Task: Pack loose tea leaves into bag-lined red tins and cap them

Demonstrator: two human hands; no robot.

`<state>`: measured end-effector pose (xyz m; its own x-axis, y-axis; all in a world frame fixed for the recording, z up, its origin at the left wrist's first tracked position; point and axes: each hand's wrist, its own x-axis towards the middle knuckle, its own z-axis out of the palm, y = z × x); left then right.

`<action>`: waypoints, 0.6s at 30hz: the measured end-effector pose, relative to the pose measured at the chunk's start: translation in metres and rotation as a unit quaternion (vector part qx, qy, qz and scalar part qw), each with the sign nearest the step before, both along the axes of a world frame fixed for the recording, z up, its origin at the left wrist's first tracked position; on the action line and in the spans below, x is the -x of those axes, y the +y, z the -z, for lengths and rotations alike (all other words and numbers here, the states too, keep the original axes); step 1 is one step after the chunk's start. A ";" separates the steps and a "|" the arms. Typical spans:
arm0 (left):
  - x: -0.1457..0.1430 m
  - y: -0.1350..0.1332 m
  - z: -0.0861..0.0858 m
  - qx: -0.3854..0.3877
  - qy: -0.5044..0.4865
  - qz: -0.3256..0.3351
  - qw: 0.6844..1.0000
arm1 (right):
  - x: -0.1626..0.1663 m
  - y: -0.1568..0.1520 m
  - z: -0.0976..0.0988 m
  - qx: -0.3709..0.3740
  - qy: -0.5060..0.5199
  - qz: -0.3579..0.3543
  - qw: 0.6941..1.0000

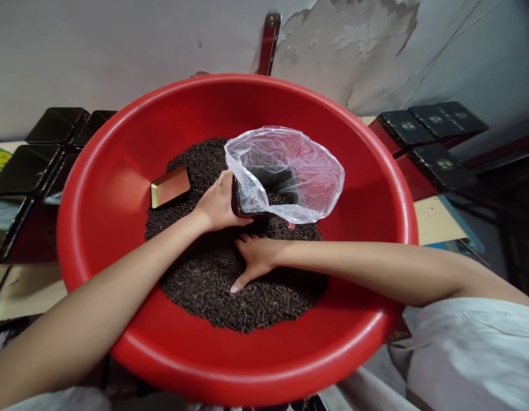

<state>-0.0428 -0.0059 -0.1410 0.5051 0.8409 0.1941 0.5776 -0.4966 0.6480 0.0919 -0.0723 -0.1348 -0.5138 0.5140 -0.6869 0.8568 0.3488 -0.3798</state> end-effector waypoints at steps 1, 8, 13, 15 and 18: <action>0.000 0.000 0.000 0.000 0.003 -0.001 1.000 | -0.001 0.000 0.000 0.013 -0.001 0.013 1.000; 0.000 0.000 -0.001 -0.005 0.016 -0.012 1.000 | 0.004 -0.015 0.018 -0.024 0.048 0.069 0.996; 0.001 0.000 -0.001 0.003 0.005 -0.007 1.000 | 0.007 -0.026 0.025 -0.018 0.116 0.190 0.975; 0.001 0.000 -0.001 0.005 0.005 -0.008 1.000 | 0.006 -0.025 0.028 0.009 0.133 0.225 0.965; 0.002 -0.001 -0.002 0.008 0.016 -0.011 1.000 | 0.006 -0.020 0.030 0.069 0.171 0.271 0.945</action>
